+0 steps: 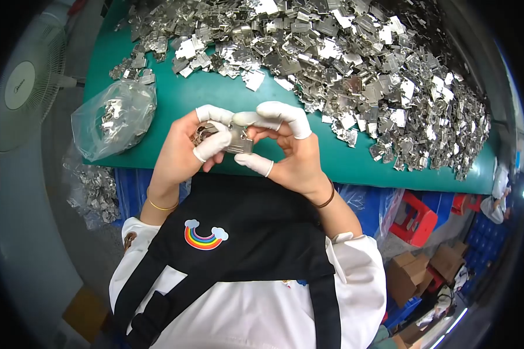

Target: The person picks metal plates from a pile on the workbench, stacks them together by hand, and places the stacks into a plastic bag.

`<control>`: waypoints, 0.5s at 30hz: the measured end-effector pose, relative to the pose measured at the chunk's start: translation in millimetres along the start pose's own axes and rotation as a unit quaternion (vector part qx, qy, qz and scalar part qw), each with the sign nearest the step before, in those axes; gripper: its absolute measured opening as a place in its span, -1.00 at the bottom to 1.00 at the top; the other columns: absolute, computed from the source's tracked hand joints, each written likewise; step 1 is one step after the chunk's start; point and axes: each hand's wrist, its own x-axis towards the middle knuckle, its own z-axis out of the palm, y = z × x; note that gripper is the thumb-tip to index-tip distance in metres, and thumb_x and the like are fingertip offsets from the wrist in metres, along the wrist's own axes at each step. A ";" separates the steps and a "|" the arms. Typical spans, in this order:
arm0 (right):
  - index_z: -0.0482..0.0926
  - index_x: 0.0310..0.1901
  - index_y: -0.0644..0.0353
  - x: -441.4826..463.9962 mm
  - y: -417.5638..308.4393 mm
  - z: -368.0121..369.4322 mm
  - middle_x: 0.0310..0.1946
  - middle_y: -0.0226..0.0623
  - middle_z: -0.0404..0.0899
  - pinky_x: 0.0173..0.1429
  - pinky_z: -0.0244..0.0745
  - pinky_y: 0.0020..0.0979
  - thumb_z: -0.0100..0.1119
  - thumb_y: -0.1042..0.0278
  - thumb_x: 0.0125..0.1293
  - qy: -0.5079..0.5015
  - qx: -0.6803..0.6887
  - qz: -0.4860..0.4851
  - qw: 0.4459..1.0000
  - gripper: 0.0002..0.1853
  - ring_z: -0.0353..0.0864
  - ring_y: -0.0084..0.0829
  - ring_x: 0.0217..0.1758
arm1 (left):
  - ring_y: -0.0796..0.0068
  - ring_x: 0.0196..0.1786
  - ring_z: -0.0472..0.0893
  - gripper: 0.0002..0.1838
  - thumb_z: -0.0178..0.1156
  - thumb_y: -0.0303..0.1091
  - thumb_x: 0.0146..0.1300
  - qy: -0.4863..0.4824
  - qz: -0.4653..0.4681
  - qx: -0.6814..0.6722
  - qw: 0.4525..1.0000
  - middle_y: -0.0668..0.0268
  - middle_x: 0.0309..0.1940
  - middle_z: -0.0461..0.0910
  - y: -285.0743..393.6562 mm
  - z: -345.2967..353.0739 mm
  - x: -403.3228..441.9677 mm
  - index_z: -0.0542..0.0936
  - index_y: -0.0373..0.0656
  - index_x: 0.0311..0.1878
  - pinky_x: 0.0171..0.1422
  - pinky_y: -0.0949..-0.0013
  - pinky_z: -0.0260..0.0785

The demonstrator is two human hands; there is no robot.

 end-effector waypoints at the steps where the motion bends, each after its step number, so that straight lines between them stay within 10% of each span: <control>1: 0.23 0.25 0.25 -0.4 0.6 0.4 0.12 0.00 0.57 0.11 0.59 -0.39 0.50 0.59 0.04 0.000 0.001 0.001 1.000 -0.23 0.63 -0.42 0.02 | 0.80 -0.46 0.50 -0.76 0.35 -0.42 0.22 0.021 0.058 0.035 0.997 0.42 -0.43 0.59 -6.9 5.3 1.8 0.56 -0.20 -0.09 -0.44 0.65 0.33; 15: 0.23 0.20 0.23 -1.7 28.2 1.0 0.16 0.06 0.51 0.15 0.57 -0.35 0.49 0.67 0.00 0.070 0.221 0.122 0.965 -0.24 0.60 -0.40 0.04 | 0.61 -0.48 0.56 -0.75 0.22 -0.44 0.34 -0.029 -0.008 -0.009 1.000 0.30 -0.38 0.60 -18.7 -10.3 19.9 0.53 -0.29 0.04 -0.53 0.55 0.43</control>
